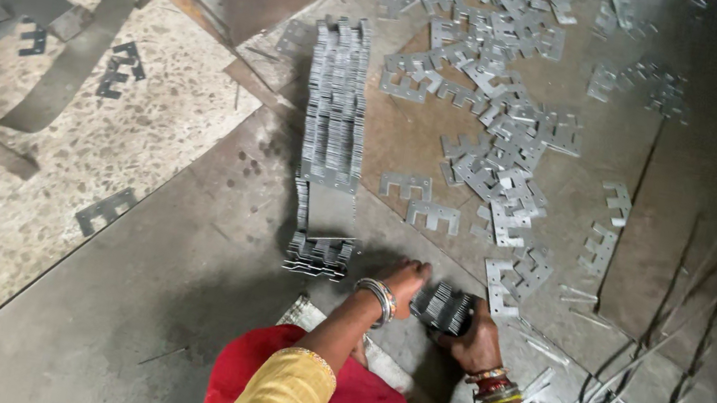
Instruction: The person sits on the floor and repeatedly picks up small metal brackets from a scattered pile. They align and stack the brackets into a neat pile, occasionally adjusting the stack to maintain alignment.
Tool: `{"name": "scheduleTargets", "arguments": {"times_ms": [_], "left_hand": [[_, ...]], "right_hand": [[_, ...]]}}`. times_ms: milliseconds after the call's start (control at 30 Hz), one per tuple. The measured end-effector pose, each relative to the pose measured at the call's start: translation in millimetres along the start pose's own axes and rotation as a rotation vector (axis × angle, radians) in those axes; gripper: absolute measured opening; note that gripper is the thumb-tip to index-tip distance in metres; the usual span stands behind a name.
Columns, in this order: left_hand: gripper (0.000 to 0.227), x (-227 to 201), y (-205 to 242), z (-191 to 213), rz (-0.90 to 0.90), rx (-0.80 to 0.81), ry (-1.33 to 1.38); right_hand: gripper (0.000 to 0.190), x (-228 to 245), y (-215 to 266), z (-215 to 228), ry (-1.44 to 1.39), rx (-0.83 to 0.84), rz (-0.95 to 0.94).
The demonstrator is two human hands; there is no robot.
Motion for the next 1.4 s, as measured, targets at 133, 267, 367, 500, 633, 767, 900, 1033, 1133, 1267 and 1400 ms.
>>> {"name": "scheduleTargets", "arguments": {"times_ms": [133,267,367,500,633,767,900,1033,1133,1267,1400], "left_hand": [[0.079,-30,3,48,-0.072,-0.119,0.035],[0.081,-30,20,138,-0.086,-0.312,0.017],[0.083,-2,52,209,-0.022,-0.481,0.129],[0.091,57,95,253,0.165,-0.483,0.164],[0.109,116,124,237,0.443,-0.408,0.239],[0.127,125,140,237,0.263,-0.673,0.382],[0.135,158,138,230,0.36,-0.734,0.392],[0.149,178,131,224,0.399,-0.753,0.292],[0.157,183,112,197,0.375,-0.659,0.41],[0.16,185,100,180,0.276,-0.701,0.481],[0.157,190,101,174,0.406,-0.662,0.485]], "right_hand": [[0.083,21,-13,23,0.068,0.025,-0.048],[0.083,86,-52,59,-0.043,-0.079,0.156],[0.089,142,-93,55,0.0,-0.075,0.295],[0.083,196,-137,0,-0.117,0.061,0.346],[0.077,216,-153,-60,-0.033,0.163,0.395],[0.074,227,-155,-74,-0.074,0.13,0.431],[0.08,213,-161,-75,0.18,0.131,0.275],[0.092,201,-166,-87,0.23,0.07,0.252],[0.115,181,-170,-123,0.213,0.181,0.343],[0.111,146,-182,-171,0.474,0.278,0.397],[0.106,143,-181,-176,0.648,0.334,0.384]]}}
Point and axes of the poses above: each hand's wrist, its own y-axis away from the middle knuckle, its own z-axis out of the back of the hand, x = y × z, the point moved 10 cm from there along -y, towards the middle knuckle, and after that the axes turned 7 degrees about y, right-handed, at the moved point
